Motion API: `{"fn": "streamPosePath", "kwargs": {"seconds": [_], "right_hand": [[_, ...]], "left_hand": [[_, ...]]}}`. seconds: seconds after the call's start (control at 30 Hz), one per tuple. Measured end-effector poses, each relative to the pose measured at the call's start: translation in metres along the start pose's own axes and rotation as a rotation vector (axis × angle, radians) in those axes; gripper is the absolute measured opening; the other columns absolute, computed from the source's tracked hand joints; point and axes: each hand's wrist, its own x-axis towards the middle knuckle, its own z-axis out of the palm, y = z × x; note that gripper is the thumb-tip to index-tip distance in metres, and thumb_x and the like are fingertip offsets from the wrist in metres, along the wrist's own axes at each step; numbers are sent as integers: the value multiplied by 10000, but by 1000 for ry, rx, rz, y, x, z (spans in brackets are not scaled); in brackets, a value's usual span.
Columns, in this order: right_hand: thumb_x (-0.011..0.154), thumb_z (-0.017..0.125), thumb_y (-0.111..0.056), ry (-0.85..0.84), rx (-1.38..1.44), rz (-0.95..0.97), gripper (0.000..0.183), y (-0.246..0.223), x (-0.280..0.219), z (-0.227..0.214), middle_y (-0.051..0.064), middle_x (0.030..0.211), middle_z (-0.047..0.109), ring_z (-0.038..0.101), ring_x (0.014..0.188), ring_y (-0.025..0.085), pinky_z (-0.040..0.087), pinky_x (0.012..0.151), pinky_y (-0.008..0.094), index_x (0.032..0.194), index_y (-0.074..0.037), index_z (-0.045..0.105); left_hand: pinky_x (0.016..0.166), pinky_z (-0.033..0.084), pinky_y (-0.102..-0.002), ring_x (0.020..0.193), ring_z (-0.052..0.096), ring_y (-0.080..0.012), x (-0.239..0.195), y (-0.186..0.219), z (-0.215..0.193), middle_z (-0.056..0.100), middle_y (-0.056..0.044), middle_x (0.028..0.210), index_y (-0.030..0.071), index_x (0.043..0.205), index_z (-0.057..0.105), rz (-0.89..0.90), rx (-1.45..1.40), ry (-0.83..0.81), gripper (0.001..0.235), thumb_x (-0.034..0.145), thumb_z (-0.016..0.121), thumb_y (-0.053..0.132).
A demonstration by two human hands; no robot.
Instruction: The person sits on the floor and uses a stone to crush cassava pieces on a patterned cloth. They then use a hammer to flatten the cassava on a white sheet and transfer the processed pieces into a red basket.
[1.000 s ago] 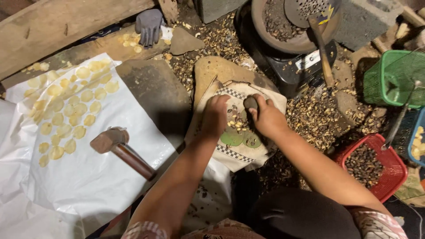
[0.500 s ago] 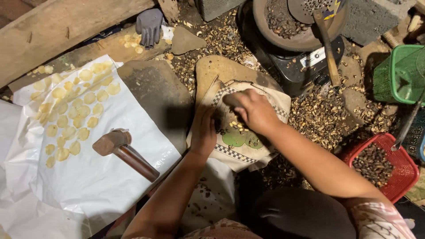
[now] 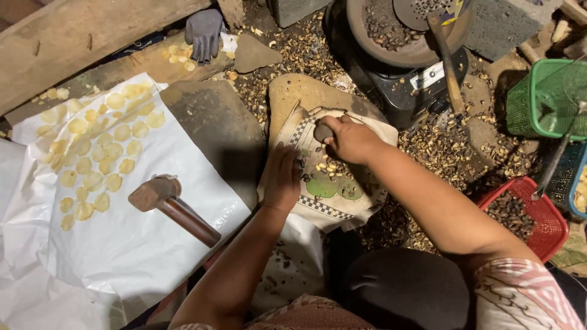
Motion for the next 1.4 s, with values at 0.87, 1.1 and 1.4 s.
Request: {"fn": "streamPosePath", "kwargs": {"seconds": [0.87, 1.1, 1.4], "right_hand": [[1028, 532, -358, 335, 53, 220, 512, 45, -75, 34, 245, 1217, 565, 679, 996, 574, 557, 901, 617, 1502, -261, 368], [1047, 521, -308, 457, 136, -47, 467, 34, -56, 42, 283, 1225, 549, 645, 1025, 602, 536, 909, 635, 1486, -191, 414], [1035, 523, -387, 261, -19, 96, 453, 46, -33, 40, 272, 1292, 543, 678, 989, 566, 554, 912, 616, 1434, -202, 414]], "left_hand": [[827, 475, -533, 852, 604, -375, 38, 56, 38, 532, -135, 900, 103, 917, 605, 36, 58, -211, 258, 891, 734, 324], [774, 493, -436, 860, 636, -301, -45, 49, 10, 593, -71, 933, 160, 940, 631, 223, -256, -470, 224, 995, 601, 375], [728, 475, -396, 814, 593, -274, -43, 47, 10, 536, -63, 875, 153, 904, 546, 295, -159, -420, 280, 1045, 533, 394]]}}
